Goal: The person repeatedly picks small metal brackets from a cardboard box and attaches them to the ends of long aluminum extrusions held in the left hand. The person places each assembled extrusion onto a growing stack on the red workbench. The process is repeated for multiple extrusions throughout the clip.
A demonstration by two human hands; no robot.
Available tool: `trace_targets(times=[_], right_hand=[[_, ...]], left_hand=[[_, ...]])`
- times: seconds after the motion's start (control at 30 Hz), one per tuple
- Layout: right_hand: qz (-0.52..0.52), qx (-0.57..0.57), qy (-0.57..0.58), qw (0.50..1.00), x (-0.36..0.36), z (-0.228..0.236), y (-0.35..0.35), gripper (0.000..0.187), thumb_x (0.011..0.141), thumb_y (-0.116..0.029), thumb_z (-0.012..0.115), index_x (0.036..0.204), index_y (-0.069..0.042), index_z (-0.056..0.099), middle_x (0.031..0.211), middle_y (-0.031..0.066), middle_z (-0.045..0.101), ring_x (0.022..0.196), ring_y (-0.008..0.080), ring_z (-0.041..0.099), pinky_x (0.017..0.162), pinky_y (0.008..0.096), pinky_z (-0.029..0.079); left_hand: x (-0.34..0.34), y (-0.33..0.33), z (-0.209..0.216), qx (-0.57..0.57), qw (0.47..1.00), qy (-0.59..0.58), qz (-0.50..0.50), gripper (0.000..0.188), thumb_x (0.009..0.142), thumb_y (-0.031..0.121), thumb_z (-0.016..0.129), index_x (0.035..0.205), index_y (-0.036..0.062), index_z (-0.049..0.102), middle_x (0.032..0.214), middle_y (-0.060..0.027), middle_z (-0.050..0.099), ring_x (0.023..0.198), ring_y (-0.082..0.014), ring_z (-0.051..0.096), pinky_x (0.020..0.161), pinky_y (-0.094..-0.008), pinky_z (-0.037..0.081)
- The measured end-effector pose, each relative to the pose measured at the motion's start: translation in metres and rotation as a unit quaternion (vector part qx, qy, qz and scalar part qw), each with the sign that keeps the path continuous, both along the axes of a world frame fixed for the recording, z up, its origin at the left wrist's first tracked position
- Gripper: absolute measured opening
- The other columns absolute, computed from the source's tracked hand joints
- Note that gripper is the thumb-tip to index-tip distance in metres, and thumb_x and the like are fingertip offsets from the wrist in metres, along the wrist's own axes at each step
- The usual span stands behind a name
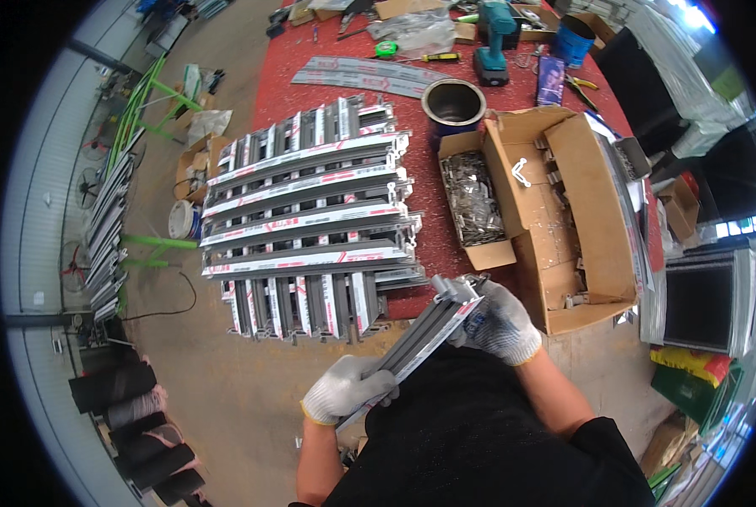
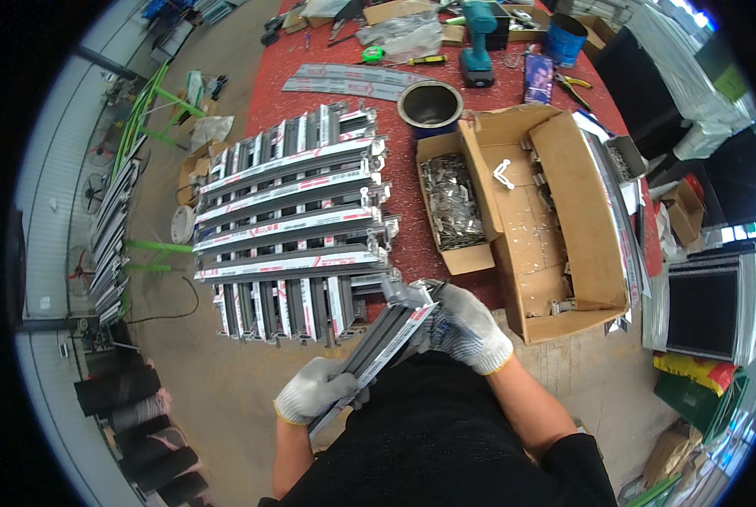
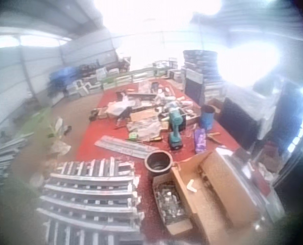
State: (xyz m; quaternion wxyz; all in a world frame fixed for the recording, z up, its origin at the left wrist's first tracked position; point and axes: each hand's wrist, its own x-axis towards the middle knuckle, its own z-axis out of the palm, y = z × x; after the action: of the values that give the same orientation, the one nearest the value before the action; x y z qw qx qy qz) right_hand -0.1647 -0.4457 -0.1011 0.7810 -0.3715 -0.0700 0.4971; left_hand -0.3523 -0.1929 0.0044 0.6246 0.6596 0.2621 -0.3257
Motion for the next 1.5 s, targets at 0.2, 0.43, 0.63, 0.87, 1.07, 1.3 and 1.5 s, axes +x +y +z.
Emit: trace_targets(times=[0.2,0.43,0.63,0.87,1.07,1.3,1.5], right_hand=[[0.017,-0.177,-0.131,0.975,0.002,0.046,0.007,0.044,0.099,-0.019,0.080,0.136,0.004,0.071,0.117,0.0056,0.077,0.102,0.0119,0.070,0.093,0.0325,0.059],[-0.092,-0.247,0.001,0.965,-0.017,0.041,0.029,0.032,0.108,-0.031,0.082,0.118,0.000,0.077,0.083,0.0033,0.075,0.063,0.0077,0.065,0.056,0.0242,0.049],[-0.156,-0.193,0.037,0.968,-0.026,0.027,0.035,0.029,0.110,-0.030,0.079,0.117,-0.002,0.076,0.090,0.0062,0.078,0.069,0.0116,0.070,0.061,0.0271,0.056],[-0.112,-0.175,0.154,0.966,-0.037,0.023,0.056,0.038,0.109,-0.033,0.079,0.127,0.000,0.071,0.103,0.0143,0.080,0.080,0.0226,0.078,0.069,0.0362,0.063],[-0.023,-0.237,0.171,0.956,-0.049,0.010,0.082,0.042,0.113,-0.043,0.074,0.125,-0.004,0.070,0.097,0.0130,0.079,0.069,0.0184,0.070,0.059,0.0324,0.056],[0.023,-0.279,0.167,0.945,-0.061,0.012,0.097,0.054,0.106,-0.062,0.077,0.101,-0.009,0.075,0.084,0.0067,0.075,0.059,0.0136,0.062,0.050,0.0279,0.044],[-0.003,-0.287,0.169,0.943,-0.063,0.017,0.107,0.059,0.109,-0.064,0.071,0.101,-0.005,0.076,0.083,0.0078,0.076,0.057,0.0174,0.065,0.049,0.0305,0.046]], left_hand=[[0.005,-0.002,-0.001,-0.013,0.999,0.036,0.016,0.045,0.111,0.036,0.071,0.117,-0.0078,0.080,0.094,-0.0131,0.081,0.083,-0.0173,0.078,0.080,-0.0344,0.063],[0.006,0.007,0.013,0.251,0.961,-0.093,-0.068,0.052,0.099,0.040,0.082,0.128,-0.0027,0.078,0.110,-0.0223,0.083,0.101,-0.0306,0.082,0.093,-0.0421,0.063],[-0.019,0.013,0.013,0.405,0.884,-0.231,-0.019,0.054,0.085,0.009,0.078,0.139,0.0060,0.071,0.128,-0.0198,0.076,0.121,-0.0424,0.073,0.106,-0.0508,0.058],[-0.028,0.069,-0.008,0.503,0.784,-0.358,-0.057,0.034,0.087,-0.003,0.072,0.119,0.0066,0.076,0.128,-0.0111,0.079,0.122,-0.0358,0.073,0.107,-0.0504,0.056],[-0.021,0.123,-0.013,0.509,0.777,-0.356,-0.106,0.030,0.089,-0.004,0.077,0.117,0.0054,0.077,0.130,-0.0148,0.080,0.123,-0.0389,0.074,0.109,-0.0501,0.057],[-0.001,0.169,-0.037,0.483,0.777,-0.367,-0.167,0.032,0.086,-0.004,0.075,0.117,0.0061,0.076,0.126,-0.0146,0.079,0.123,-0.0407,0.072,0.109,-0.0528,0.056],[0.008,0.181,-0.055,0.497,0.765,-0.369,-0.177,0.036,0.084,-0.003,0.075,0.119,0.0073,0.076,0.130,-0.0151,0.076,0.127,-0.0402,0.069,0.111,-0.0537,0.054]])
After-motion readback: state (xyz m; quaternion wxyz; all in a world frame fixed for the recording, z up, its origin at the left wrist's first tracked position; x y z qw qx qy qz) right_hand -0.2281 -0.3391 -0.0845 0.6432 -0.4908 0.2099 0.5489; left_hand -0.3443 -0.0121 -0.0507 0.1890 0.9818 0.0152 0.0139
